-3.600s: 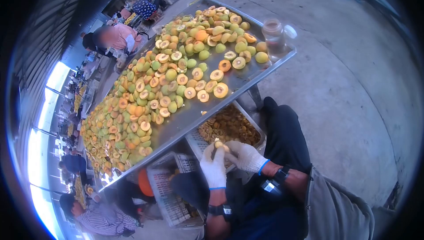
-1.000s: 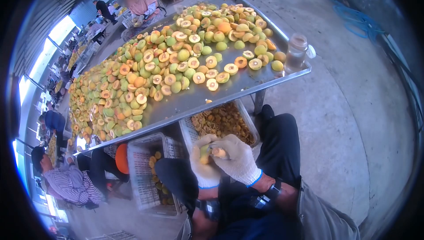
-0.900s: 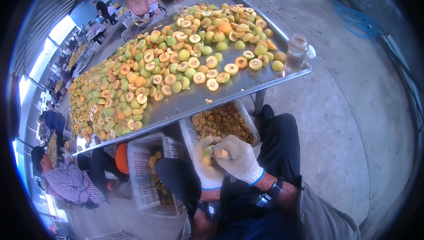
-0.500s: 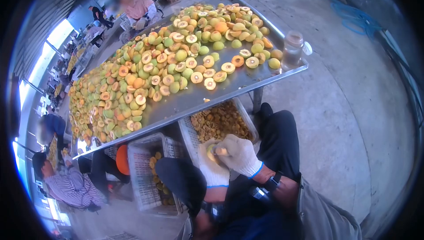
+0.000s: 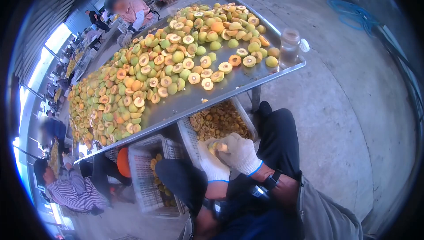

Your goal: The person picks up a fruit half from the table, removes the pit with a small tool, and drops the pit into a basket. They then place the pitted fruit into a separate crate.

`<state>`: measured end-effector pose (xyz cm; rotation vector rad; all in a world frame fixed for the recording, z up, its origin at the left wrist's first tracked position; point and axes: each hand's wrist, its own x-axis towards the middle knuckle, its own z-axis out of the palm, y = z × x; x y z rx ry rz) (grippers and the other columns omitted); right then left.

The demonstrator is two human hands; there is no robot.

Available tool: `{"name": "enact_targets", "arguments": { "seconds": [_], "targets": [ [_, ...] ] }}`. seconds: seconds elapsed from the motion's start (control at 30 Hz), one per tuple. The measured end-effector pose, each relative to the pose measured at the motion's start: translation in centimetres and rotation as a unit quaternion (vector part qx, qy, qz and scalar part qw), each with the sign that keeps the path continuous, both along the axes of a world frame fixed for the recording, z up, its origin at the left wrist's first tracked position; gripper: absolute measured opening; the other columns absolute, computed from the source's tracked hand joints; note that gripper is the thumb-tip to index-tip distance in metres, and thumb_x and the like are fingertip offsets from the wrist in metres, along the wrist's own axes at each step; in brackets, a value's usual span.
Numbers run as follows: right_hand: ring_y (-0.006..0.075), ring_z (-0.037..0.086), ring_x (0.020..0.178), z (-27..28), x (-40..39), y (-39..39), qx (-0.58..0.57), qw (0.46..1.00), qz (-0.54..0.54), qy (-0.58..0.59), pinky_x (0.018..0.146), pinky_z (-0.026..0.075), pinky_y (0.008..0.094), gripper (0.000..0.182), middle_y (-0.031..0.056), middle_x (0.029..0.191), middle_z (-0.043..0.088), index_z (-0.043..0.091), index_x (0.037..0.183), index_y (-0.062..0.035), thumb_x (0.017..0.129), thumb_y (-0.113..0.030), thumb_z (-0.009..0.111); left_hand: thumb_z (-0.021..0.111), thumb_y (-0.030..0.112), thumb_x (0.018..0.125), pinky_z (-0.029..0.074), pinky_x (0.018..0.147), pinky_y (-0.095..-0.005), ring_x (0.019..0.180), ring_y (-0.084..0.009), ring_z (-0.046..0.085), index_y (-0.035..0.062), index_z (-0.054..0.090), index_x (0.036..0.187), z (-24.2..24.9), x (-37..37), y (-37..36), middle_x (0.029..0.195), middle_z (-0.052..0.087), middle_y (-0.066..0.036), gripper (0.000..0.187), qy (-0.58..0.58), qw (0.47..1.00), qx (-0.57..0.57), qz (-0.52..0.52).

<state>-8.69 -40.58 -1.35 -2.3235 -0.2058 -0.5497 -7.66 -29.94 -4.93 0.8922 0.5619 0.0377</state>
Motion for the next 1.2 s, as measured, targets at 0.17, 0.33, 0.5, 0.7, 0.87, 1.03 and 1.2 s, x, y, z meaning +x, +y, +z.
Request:
{"name": "enact_targets", "arguments": {
  "seconds": [0.17,0.33,0.5,0.7,0.87,1.03,1.2],
  "targets": [
    [0.0381,0.068,0.087,-0.6,0.9,-0.1,0.109,0.988,-0.013,0.108,0.074,0.054,0.0484,0.02,0.0162,0.091,0.068,0.071,0.093,-0.0063,0.085,-0.025,0.074,0.043,0.047,0.111,0.048,0.103,-0.0393,0.112,-0.0226,0.06,0.0021,0.06,0.12,0.9,0.2,1.6,0.116,0.063,-0.011,0.049,-0.057,0.983,-0.097,-0.144],
    [0.0426,0.067,0.092,-0.2,1.2,-0.4,0.188,0.967,0.025,0.173,0.08,0.053,0.0492,0.027,0.0212,0.095,0.069,0.07,0.096,-0.0015,0.085,-0.026,0.073,0.045,0.043,0.111,0.049,0.103,-0.0395,0.112,-0.0222,0.06,0.0023,0.06,0.121,-1.2,0.4,1.8,0.118,0.061,-0.011,0.044,-0.072,0.982,-0.12,-0.124],
    [0.0398,0.068,0.086,-0.3,1.1,-0.8,0.155,0.974,0.04,0.159,0.075,0.054,0.0448,0.024,0.0173,0.092,0.069,0.07,0.097,-0.0025,0.082,-0.019,0.079,0.046,0.042,0.11,0.048,0.102,-0.039,0.111,-0.0226,0.06,0.0012,0.062,0.121,-1.0,-0.2,1.3,0.117,0.062,-0.012,0.046,-0.121,0.979,0.038,-0.157],
    [0.0403,0.066,0.079,-2.1,0.9,-0.6,0.028,0.996,0.031,0.075,0.066,0.052,0.045,0.022,0.0155,0.086,0.067,0.068,0.092,-0.0037,0.081,-0.019,0.08,0.048,0.043,0.108,0.048,0.097,-0.0365,0.109,-0.0207,0.059,-0.0004,0.065,0.116,0.0,0.2,-0.1,0.117,0.063,-0.012,0.047,-0.003,0.996,0.059,-0.067],
    [0.0386,0.067,0.076,-1.6,0.8,-0.6,0.113,0.989,0.061,0.078,0.065,0.053,0.0436,0.019,0.0152,0.084,0.068,0.07,0.091,-0.0036,0.082,-0.018,0.078,0.051,0.043,0.107,0.051,0.094,-0.0383,0.103,-0.0244,0.062,0.0032,0.065,0.11,-1.9,0.9,-0.4,0.107,0.065,-0.011,0.042,-0.006,1.0,0.02,-0.021],
    [0.0397,0.07,0.08,0.1,1.6,-1.3,0.188,0.952,-0.026,0.24,0.07,0.054,0.0417,0.03,0.0214,0.088,0.071,0.07,0.09,0.001,0.09,-0.028,0.075,0.055,0.05,0.105,0.052,0.093,-0.0402,0.097,-0.0286,0.064,0.006,0.062,0.111,-5.0,2.2,2.9,0.102,0.065,-0.011,0.045,-0.037,0.991,-0.13,-0.02],
    [0.0463,0.07,0.087,-2.2,2.3,-1.6,0.062,0.943,-0.018,0.326,0.073,0.053,0.0496,0.042,0.0273,0.091,0.07,0.061,0.107,0.0026,0.093,-0.035,0.071,0.057,0.051,0.104,0.056,0.087,-0.0455,0.097,-0.0309,0.066,0.0046,0.062,0.115,-2.3,2.5,4.0,0.106,0.066,-0.014,0.048,-0.058,0.982,-0.178,0.01]
  ]
}}
